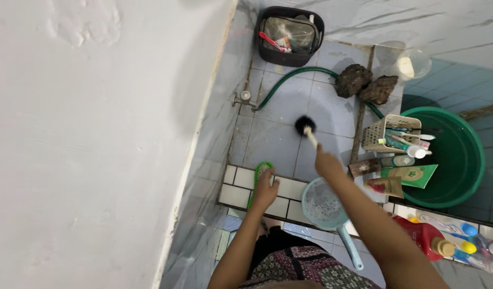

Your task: The person organizes toiletries on a ledge, pours liquid from a bottle into a water scoop, and scrubs the tiled floor and walls using a cleaning brush and a scrub pad.

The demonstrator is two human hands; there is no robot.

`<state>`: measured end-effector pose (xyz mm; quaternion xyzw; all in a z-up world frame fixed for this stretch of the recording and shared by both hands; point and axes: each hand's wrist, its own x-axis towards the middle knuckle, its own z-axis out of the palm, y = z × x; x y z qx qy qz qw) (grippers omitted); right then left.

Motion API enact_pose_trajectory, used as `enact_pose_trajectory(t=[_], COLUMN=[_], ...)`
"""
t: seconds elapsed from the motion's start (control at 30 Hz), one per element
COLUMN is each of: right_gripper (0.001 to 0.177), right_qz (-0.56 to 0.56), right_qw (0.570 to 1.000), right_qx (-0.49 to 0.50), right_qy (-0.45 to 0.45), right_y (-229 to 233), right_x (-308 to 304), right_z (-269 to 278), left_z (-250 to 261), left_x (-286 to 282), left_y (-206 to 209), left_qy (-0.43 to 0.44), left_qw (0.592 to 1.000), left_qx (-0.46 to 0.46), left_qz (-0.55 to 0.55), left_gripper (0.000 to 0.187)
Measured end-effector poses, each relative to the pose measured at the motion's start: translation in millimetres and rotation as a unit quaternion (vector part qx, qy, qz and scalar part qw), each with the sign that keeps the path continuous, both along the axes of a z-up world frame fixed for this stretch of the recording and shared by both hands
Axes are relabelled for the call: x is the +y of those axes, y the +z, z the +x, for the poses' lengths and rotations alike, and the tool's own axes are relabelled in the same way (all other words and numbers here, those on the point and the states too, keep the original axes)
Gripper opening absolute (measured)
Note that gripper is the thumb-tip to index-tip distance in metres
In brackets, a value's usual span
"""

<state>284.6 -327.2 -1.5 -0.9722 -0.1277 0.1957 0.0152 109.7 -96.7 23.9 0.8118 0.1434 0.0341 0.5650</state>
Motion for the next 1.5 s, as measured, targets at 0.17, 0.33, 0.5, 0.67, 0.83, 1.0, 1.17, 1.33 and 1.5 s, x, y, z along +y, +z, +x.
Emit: enact_pose_trajectory(t=[0.17, 0.33, 0.5, 0.67, 0.83, 1.0, 1.17, 1.33, 1.5], right_gripper=[0.062, 0.063, 0.062, 0.066, 0.070, 0.065, 0.061, 0.070, 0.067], right_qz=[0.023, 0.058, 0.092, 0.111, 0.037, 0.082, 0.128, 0.059, 0.075], right_qw=[0.999, 0.996, 0.988, 0.991, 0.988, 0.994, 0.989, 0.987, 0.994], right_qx=[0.024, -0.010, -0.036, 0.060, 0.137, 0.040, 0.007, 0.138, 0.071], right_qy=[0.010, -0.061, -0.122, -0.043, -0.059, -0.055, -0.073, -0.052, -0.033], right_y=[17, -7, -9, 1, 26, 4, -14, -9, -17], right_x=[7, 39, 75, 69, 75, 91, 103, 85, 89], right_z=[-83, 36, 135, 0, -76, 27, 48, -100, -65], left_z=[19, 18, 9, 2, 23, 36, 18, 4, 1], left_x=[-19, -16, 7, 23, 28, 18, 9, 20, 29], left_y=[33, 22, -10, -26, -10, 12, 6, 1, 15], left_qy=[-0.044, -0.036, -0.012, 0.039, 0.032, 0.013, -0.003, 0.002, -0.020], left_qw=[0.998, 0.997, 0.997, 0.987, 0.989, 0.995, 0.993, 0.987, 0.985], left_qx=[0.023, 0.011, 0.052, 0.079, 0.063, 0.054, 0.030, 0.068, 0.057], left_qz=[-0.048, -0.070, -0.060, -0.134, -0.128, -0.088, -0.111, -0.147, -0.162], left_gripper=[0.044, 0.041, 0.043, 0.040, 0.042, 0.040, 0.039, 0.040, 0.039])
